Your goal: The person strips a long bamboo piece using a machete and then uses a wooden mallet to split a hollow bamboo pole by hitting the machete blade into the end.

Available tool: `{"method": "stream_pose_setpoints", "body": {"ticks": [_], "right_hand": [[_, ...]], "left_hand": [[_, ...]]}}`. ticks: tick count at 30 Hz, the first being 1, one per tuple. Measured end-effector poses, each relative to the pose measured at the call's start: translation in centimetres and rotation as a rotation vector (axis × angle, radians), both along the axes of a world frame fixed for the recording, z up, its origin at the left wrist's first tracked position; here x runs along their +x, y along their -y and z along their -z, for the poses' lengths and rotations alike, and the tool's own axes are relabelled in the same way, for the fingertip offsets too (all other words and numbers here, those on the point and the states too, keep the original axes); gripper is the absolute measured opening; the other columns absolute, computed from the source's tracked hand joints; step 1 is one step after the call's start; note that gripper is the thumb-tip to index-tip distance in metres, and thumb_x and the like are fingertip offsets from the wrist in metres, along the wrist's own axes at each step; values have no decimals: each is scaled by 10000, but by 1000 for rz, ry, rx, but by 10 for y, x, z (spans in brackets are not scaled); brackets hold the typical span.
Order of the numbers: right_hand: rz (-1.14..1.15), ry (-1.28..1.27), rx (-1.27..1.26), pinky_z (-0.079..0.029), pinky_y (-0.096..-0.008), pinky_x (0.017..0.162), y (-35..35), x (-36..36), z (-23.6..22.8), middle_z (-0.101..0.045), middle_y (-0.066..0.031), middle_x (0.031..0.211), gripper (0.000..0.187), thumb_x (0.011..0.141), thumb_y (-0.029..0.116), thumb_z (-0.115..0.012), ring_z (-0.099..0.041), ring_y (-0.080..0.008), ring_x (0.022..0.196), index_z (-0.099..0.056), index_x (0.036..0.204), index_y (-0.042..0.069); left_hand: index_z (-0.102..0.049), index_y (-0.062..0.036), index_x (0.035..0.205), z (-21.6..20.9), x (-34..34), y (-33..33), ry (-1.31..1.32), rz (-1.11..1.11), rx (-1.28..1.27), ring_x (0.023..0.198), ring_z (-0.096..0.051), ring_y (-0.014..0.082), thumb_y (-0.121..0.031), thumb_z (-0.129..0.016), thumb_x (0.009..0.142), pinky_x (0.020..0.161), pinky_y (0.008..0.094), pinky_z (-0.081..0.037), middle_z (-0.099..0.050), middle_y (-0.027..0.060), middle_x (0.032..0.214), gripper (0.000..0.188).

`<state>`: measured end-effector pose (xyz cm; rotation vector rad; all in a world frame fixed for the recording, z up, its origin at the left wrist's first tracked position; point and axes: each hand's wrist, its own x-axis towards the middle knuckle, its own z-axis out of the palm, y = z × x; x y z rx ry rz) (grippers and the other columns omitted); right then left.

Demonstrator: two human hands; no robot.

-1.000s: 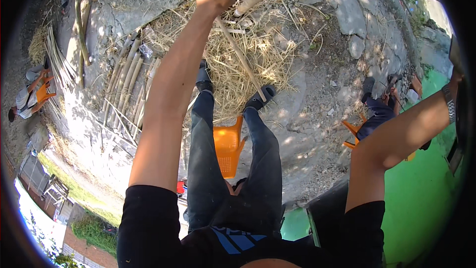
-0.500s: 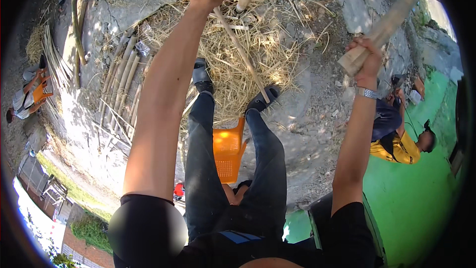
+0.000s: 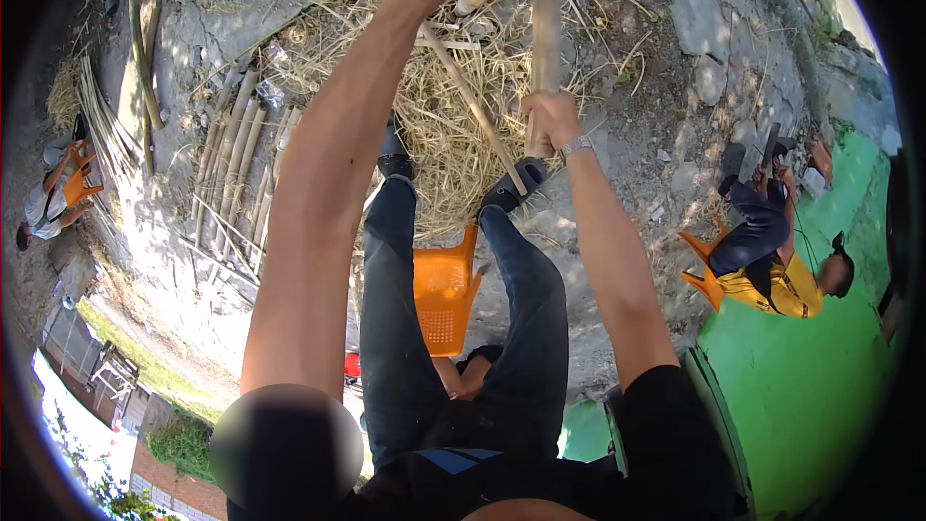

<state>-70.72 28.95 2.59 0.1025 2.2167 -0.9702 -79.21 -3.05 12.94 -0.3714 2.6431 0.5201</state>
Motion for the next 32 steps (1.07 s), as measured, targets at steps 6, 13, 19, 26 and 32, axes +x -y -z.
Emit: {"method": "stream_pose_setpoints", "body": {"ticks": [6,13,19,26,32], "right_hand": [[620,405,-339,-545,-389,551,-28,-15,-37,-637,-134,718,207,735,92,-711,-644,-237,605,-651,863,-58],[438,-453,-759,-517,-414,797,-59,-111,-333,-576,-104,909,263,834,52,-642,-588,-233,811,-531,1068,1],[93,-535,-807,-503,-408,825,50,-96,-418,-557,-111,919,265,839,32,-629,-585,-233,837,-528,1083,2],[106,101,-48,-529,-339,567,57,7,-86,-692,-100,729,294,642,92,-770,-666,-208,592,-685,880,-58],[-176,27,-211,-513,-292,564,101,-64,-166,-698,-101,769,247,679,73,-736,-668,-169,626,-694,889,-52]], "left_hand": [[-774,-78,915,35,-5,45,-271,-21,-231,844,-739,347,-270,-798,748,743,452,-605,-744,195,887,255],[-761,-62,974,35,-28,64,-10,44,121,910,-743,298,-324,-814,709,852,421,-597,-753,173,926,376],[-749,-54,1087,12,-21,20,-48,-257,-51,996,-729,292,-360,-818,748,903,398,-587,-751,141,1076,462],[-727,-27,1114,41,14,8,109,-277,136,1095,-703,312,-291,-741,845,985,429,-554,-725,169,1158,376],[-752,-49,1086,47,28,27,-29,-219,38,1019,-732,296,-384,-750,828,884,420,-592,-746,173,1085,423]]}}
